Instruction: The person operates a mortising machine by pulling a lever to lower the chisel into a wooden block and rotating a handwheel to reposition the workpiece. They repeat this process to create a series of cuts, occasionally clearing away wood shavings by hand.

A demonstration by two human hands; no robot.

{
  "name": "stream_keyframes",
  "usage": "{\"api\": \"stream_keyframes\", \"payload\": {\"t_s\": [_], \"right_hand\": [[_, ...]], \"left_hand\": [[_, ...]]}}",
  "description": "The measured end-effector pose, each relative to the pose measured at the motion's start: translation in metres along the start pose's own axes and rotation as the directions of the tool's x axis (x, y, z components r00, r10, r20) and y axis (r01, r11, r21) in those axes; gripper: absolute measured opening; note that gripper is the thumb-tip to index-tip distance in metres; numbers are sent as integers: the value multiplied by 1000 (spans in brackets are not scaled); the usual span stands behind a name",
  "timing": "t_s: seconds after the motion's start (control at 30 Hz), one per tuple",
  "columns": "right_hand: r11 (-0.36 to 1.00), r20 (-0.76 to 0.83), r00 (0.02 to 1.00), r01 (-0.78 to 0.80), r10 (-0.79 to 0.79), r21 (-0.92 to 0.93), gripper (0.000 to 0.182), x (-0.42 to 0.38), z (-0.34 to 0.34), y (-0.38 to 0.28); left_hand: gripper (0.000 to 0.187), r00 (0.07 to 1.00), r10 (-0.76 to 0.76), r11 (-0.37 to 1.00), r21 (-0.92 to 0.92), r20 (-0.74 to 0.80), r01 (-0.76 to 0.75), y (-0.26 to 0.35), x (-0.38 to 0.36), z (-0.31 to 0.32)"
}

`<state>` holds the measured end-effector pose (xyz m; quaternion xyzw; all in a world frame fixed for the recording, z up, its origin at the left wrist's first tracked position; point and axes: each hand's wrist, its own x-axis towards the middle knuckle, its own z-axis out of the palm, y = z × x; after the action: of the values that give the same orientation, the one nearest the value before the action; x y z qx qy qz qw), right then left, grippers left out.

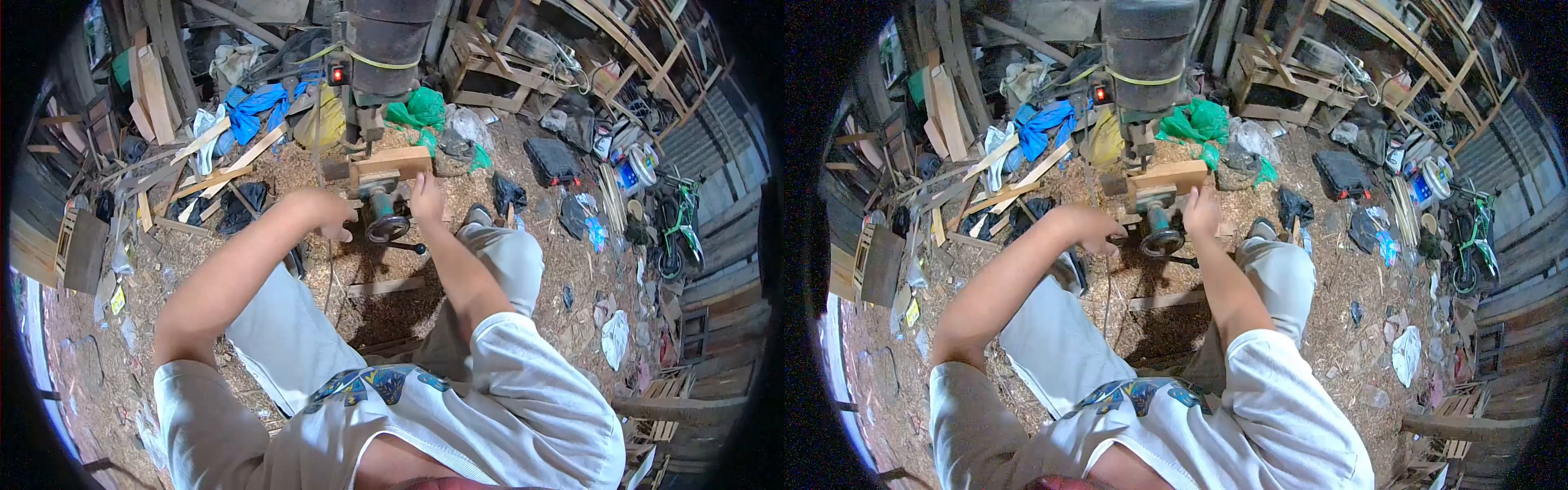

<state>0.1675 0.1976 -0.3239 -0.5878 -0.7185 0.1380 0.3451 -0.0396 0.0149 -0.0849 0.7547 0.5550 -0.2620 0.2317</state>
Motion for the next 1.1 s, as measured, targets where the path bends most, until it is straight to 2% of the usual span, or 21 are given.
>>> {"api": "stream_keyframes", "payload": {"t_s": [0.07, 0.13, 0.2, 0.23, 0.27, 0.3, 0.33, 0.37, 0.43, 0.47, 0.57, 0.7, 0.77, 0.8, 0.87, 0.9, 0.93, 0.97, 1.03, 1.1], "right_hand": [[996, 131, 987, -92, 93, -14, 56, -33, 0, 21], [984, 335, 926, -152, 174, -92, 53, -57, -9, 34], [992, 483, 876, 74, -15, -104, 53, -73, 50, 114], [992, 483, 876, 73, -14, -103, 53, -73, 48, 109], [954, 674, 685, -279, 276, -108, 52, -71, 46, 99], [790, 809, 361, -581, 464, -195, 52, -67, 42, 90], [868, 836, 363, -437, 410, -236, 48, -62, 53, 86], [866, 836, 361, -441, 413, -237, 48, -63, 53, 90], [656, 851, 145, -706, 504, -268, 41, -65, 37, 79], [618, 848, 102, -730, 521, -292, 37, -64, 35, 77], [590, 889, 56, -767, 455, -254, 36, -65, 39, 76], [603, 907, 41, -759, 420, -245, 35, -61, 42, 77], [695, 939, -92, -650, 330, -308, 38, -54, 42, 73], [698, 940, -91, -648, 328, -306, 38, -55, 41, 72], [809, 929, 71, -517, 364, -278, 41, -60, 30, 63], [810, 928, 73, -516, 365, -278, 41, -60, 28, 57], [911, 928, 148, -292, 343, -290, 31, -58, 33, 54], [953, 929, 214, -49, 303, -300, 23, -58, 33, 51], [943, 911, 246, -88, 332, -320, 24, -61, 29, 45], [933, 892, 274, -129, 359, -336, 25, -63, 19, 39]], "left_hand": [[68, 1000, -10, 1000, -1, -2, 10, 2, -2, -1], [68, 1000, -14, 1000, 1, -3, 14, 0, 0, -1], [69, 1000, 2, 1000, -3, 15, -2, -1, 7, 3], [69, 1000, 2, 1000, -2, 16, -2, 0, 8, 2], [70, 1000, -2, 1000, -4, 31, 2, 2, 8, 1], [70, 999, -5, 1000, -5, 46, 5, 3, 9, 0], [70, 999, -2, 1000, -4, 50, 2, 3, 12, 0], [71, 998, -2, 1000, -1, 68, 2, 3, 15, -1], [71, 996, 1, 1000, 6, 85, -2, 6, 20, -4], [72, 997, 6, 1000, 20, 76, -8, 7, 20, -5], [73, 998, 28, 999, 38, 60, -30, 4, 27, -2], [73, 996, 55, 997, 44, 66, -58, -1, 41, 3], [74, 998, 42, 998, 47, 53, -44, -2, 42, 4], [74, 999, 33, 998, 48, 41, -35, -2, 42, 5], [75, 998, 26, 998, 52, 61, -29, -3, 44, 4], [76, 996, 23, 998, 57, 81, -28, -3, 45, 4], [76, 997, 25, 998, 56, 78, -30, -7, 50, 9], [72, 998, 29, 998, 56, 47, -31, -11, 56, 15], [67, 999, 34, 998, 57, 14, -35, -15, 64, 18], [68, 996, 4, 999, 47, 85, -8, -14, 67, 15]]}}
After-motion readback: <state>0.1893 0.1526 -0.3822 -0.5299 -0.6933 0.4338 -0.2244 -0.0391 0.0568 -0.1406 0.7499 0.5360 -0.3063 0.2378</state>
